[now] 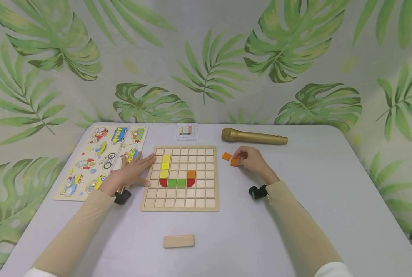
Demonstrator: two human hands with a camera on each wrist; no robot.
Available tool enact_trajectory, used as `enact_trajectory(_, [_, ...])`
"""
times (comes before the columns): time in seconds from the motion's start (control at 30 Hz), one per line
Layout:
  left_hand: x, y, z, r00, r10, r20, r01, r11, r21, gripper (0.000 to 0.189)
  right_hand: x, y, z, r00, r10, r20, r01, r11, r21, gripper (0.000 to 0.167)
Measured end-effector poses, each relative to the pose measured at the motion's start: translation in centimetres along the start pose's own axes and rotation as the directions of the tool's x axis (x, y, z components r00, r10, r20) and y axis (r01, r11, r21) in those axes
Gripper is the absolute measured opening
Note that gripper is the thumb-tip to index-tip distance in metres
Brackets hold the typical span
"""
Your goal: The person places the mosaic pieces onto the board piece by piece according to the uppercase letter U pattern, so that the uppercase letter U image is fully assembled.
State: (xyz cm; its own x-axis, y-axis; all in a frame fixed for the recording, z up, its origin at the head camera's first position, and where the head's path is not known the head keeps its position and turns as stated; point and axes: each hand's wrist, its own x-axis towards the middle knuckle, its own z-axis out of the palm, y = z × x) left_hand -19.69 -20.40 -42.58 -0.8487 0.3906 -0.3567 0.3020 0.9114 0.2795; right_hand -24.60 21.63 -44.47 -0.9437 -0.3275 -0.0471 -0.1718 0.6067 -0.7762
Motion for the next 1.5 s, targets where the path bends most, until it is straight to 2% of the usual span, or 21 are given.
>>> enact_trajectory(0.13, [0.0,0.0,0.0,1.000,-0.001,0.000,0.001,1.000,0.001,0.096,0.2,-0.5,0.2,1.000,0.000,0.022,-0.003,0.995,0.101,0.015])
enact_trajectory(0.27, [0.0,-0.1,0.1,1.000,0.011,-0.011,-0.011,1.000,-0.001,0.095,0.6,-1.4,0.8,0.998,-0.032,0.047,0.022,0.980,0.197,0.018])
enact_trajectory(0.43, [0.1,-0.2,0.2,1.000,0.025,-0.019,-0.025,1.000,0.002,0.095,1.5,-2.9,2.1,0.995,-0.068,0.075,0.049,0.971,0.233,0.018])
enact_trajectory(0.9, [0.0,0.0,0.0,1.000,0.023,-0.016,-0.023,1.000,0.002,0.095,3.5,-7.2,6.5,0.984,-0.125,0.129,0.097,0.974,0.204,0.011])
enact_trajectory(0.97, [-0.1,0.0,0.0,1.000,0.022,-0.015,-0.022,1.000,0.001,0.095,4.2,-6.7,7.4,0.984,-0.130,0.124,0.105,0.975,0.194,0.010])
enact_trajectory(1.17, [-0.2,0.2,-0.1,1.000,0.024,-0.018,-0.024,1.000,-0.001,0.095,4.8,-7.1,8.7,0.978,-0.156,0.141,0.135,0.980,0.148,0.008])
enact_trajectory(1.5, [-0.1,0.2,0.0,1.000,0.005,-0.017,-0.005,1.000,0.002,0.094,4.6,-7.7,9.5,0.967,-0.208,0.146,0.206,0.978,0.025,0.010])
